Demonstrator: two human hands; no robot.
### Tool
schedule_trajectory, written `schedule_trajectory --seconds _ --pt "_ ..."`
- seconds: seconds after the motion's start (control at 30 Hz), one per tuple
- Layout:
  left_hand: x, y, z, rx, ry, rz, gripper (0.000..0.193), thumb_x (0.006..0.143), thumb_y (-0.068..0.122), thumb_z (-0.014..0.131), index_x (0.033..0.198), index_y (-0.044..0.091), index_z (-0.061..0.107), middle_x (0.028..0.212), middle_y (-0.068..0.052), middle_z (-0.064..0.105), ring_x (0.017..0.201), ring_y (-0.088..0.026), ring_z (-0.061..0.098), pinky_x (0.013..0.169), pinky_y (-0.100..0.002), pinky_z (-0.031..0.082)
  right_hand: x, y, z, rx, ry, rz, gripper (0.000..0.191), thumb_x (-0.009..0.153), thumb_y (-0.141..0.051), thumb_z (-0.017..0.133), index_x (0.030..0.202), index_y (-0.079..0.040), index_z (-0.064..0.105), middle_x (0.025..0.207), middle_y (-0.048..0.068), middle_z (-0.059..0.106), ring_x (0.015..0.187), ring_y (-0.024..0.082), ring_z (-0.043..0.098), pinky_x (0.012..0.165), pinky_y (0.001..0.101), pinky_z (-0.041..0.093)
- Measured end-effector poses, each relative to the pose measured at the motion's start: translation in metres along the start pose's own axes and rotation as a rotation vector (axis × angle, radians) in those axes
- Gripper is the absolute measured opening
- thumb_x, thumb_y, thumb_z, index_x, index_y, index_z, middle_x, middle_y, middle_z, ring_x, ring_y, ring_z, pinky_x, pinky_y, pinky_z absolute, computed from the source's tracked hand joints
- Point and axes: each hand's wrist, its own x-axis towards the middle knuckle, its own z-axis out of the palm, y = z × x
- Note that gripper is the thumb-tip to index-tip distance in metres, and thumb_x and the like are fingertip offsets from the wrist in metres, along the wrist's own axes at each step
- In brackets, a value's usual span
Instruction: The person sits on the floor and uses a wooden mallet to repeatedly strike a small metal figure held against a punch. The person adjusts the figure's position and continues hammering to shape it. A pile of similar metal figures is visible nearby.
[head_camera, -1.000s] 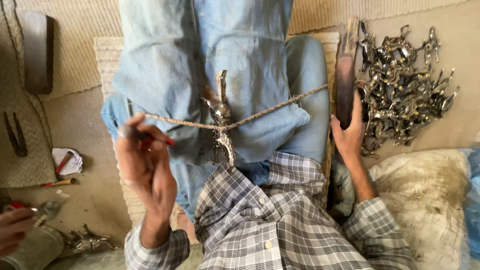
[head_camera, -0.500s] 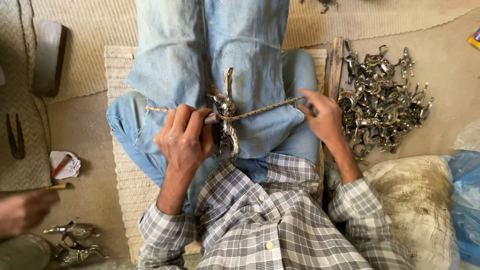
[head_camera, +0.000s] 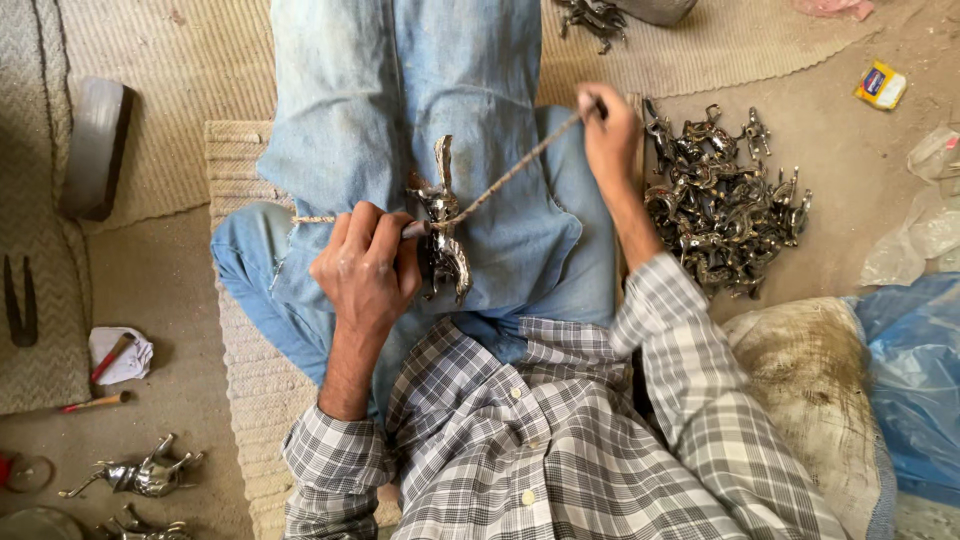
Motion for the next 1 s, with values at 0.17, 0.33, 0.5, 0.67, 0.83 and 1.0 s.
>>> schedule_trajectory --seconds 0.17,0.33,0.5,0.67,0.83,1.0 --pt "-0.002 -0.002 -0.004 -0.08 0.037 -0.064 0.012 0.082 0.005 0.073 0.093 0.008 0.068 0.084 -0.009 0.055 0.076 -0.027 0.059 0.062 -0.041 0.044 0.043 -0.017 0.031 0.155 0.002 -0.356 0.023 0.109 -0.002 0.061 0.13 -0.004 0.069 0.129 0.016 0.068 0.122 0.025 0.068 0.097 0.0352 0.065" --pt "0.0 -0.009 -0.012 -0.415 0.091 -0.304 0.008 0.101 0.001 0.063 0.092 0.002 0.063 0.082 -0.008 0.056 0.068 -0.017 0.054 0.059 -0.033 0.041 0.046 -0.018 0.015 0.448 0.035 -0.336 0.026 0.113 0.001 0.061 0.139 -0.002 0.062 0.115 0.013 0.069 0.105 0.022 0.072 0.088 0.0323 0.066" --pt "0.009 -0.022 -0.021 -0.854 0.279 -0.729 0.032 0.121 0.015 0.047 0.091 0.007 0.054 0.076 0.002 0.053 0.057 -0.004 0.043 0.056 -0.026 0.032 -0.007 -0.034 -0.032 0.552 -0.141 -0.208 0.037 0.11 -0.009 0.063 0.141 0.001 0.046 0.097 0.007 0.065 0.078 0.012 0.065 0.067 0.0259 0.057" --pt "0.02 -0.03 -0.022 -0.652 0.373 -0.679 0.022 0.117 0.016 0.053 0.101 0.003 0.06 0.082 0.0 0.056 0.065 -0.008 0.042 0.056 -0.026 0.031 -0.116 -0.056 -0.026 0.468 -0.715 -0.045 0.047 0.104 -0.027 0.068 0.142 -0.002 0.057 0.102 0.008 0.075 0.076 0.011 0.077 0.064 0.0245 0.063" --pt "0.026 -0.027 -0.016 -0.172 0.088 -0.331 0.017 0.106 0.007 0.072 0.099 -0.003 0.06 0.091 -0.012 0.054 0.078 -0.022 0.053 0.069 -0.035 0.043 -0.181 -0.079 0.009 0.379 -0.693 0.081 0.056 0.085 -0.028 0.081 0.131 -0.001 0.063 0.09 0.01 0.074 0.061 0.013 0.071 0.051 0.0266 0.061" --pt "0.028 -0.021 -0.011 -0.185 0.049 -0.373 0.022 0.1 0.005 0.081 0.104 -0.003 0.061 0.096 -0.014 0.057 0.08 -0.028 0.056 0.071 -0.039 0.045 -0.187 -0.073 0.017 0.676 -0.528 0.199 0.012 0.101 -0.008 0.063 0.109 0.001 0.064 0.091 0.013 0.074 0.071 0.015 0.077 0.055 0.0286 0.063"
